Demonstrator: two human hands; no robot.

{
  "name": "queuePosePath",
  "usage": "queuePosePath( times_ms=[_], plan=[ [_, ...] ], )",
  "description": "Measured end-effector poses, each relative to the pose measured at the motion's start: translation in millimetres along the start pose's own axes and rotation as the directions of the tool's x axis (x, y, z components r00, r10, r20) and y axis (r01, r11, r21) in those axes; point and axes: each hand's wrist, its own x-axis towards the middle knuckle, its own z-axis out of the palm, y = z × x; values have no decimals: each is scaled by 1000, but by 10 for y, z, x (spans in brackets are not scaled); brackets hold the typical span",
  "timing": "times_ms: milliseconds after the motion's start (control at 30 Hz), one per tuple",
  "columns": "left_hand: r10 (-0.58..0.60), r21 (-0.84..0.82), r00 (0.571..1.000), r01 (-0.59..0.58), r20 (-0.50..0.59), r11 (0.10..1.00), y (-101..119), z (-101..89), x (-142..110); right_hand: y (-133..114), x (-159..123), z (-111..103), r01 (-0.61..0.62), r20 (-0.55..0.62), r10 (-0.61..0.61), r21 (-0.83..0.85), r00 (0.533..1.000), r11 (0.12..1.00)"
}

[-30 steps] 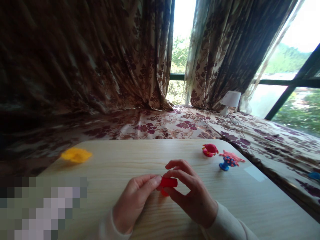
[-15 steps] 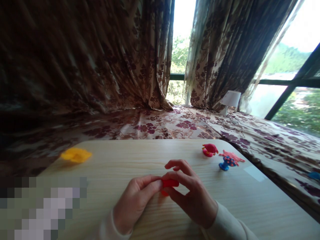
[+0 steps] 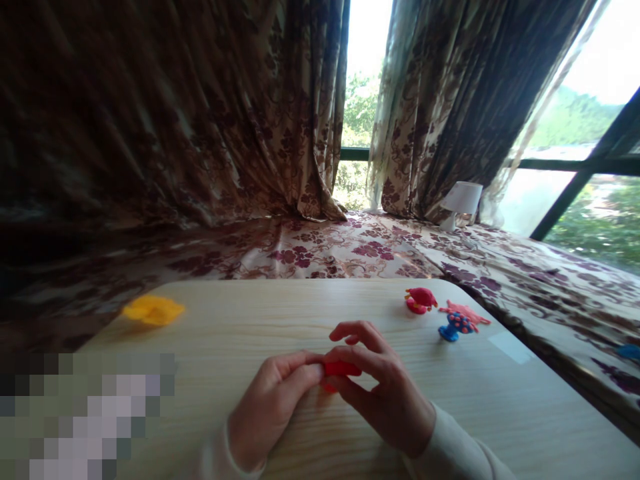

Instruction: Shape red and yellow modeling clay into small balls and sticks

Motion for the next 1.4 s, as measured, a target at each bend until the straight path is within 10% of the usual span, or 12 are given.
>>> queuePosePath(
  times_ms=[1400],
  plan=[
    [-46, -21, 980, 42, -194, 999, 5, -28, 30, 54, 43, -48, -2, -100, -3, -48, 995, 999]
  ],
)
